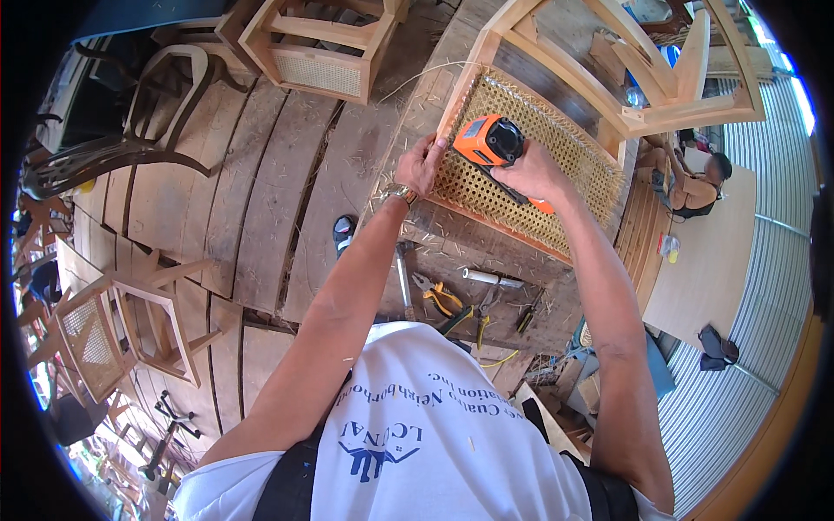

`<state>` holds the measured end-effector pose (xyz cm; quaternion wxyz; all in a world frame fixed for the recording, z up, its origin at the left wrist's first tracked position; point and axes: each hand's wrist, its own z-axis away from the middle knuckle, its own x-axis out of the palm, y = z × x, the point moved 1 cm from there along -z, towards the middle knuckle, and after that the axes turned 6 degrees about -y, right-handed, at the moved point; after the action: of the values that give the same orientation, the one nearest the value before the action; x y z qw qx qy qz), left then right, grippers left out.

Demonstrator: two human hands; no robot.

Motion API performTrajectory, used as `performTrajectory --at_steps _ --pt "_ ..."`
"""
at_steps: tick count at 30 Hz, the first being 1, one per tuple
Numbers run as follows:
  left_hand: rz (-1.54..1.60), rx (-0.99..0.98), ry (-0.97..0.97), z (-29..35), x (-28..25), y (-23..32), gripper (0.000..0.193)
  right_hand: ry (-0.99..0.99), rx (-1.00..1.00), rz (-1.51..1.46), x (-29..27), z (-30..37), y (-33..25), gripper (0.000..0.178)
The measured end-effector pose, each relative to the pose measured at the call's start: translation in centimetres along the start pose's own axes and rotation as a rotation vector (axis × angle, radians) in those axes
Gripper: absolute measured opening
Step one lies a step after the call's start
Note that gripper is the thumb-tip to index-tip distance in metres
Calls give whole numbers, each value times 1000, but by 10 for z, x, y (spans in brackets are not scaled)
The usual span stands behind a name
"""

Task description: Installing a woven cane seat onto a wooden chair frame using a staple gun and hammer.

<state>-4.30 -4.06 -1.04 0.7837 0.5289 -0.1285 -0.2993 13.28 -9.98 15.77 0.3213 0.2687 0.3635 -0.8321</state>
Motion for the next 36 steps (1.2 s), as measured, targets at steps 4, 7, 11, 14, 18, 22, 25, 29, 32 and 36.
performTrajectory --at_steps 4,7,11,14,18,22,25,29,32,36 --pt "17 3 1 -2 1 -4 63 -51 18 12 1 -1 -4 38" --pt "-8 39 53 -2 1 -4 70 -53 19 -6 0 1 -6 39" --pt "36 47 53 -3 1 -5 70 -63 -8 3 -2 -4 1 39" --pt "37 46 45 -2 1 -4 69 -82 28 2 -3 -5 2 40" --pt "50 60 68 -3 4 -7 67 -82 64 29 3 -8 -1 37" --pt "47 57 54 -7 4 -10 67 20 90 8 13 1 -8 31" --pt "81 67 34 -4 2 -10 67 15 92 15 19 1 -4 33" --pt "113 58 26 -2 -1 -7 68 -17 -14 -12 16 6 0 33" --pt "132 42 7 -1 0 -2 69 -29 5 -55 15 10 7 36" --pt "99 71 24 -3 -1 -7 71 -7 -62 -39 16 14 4 33"
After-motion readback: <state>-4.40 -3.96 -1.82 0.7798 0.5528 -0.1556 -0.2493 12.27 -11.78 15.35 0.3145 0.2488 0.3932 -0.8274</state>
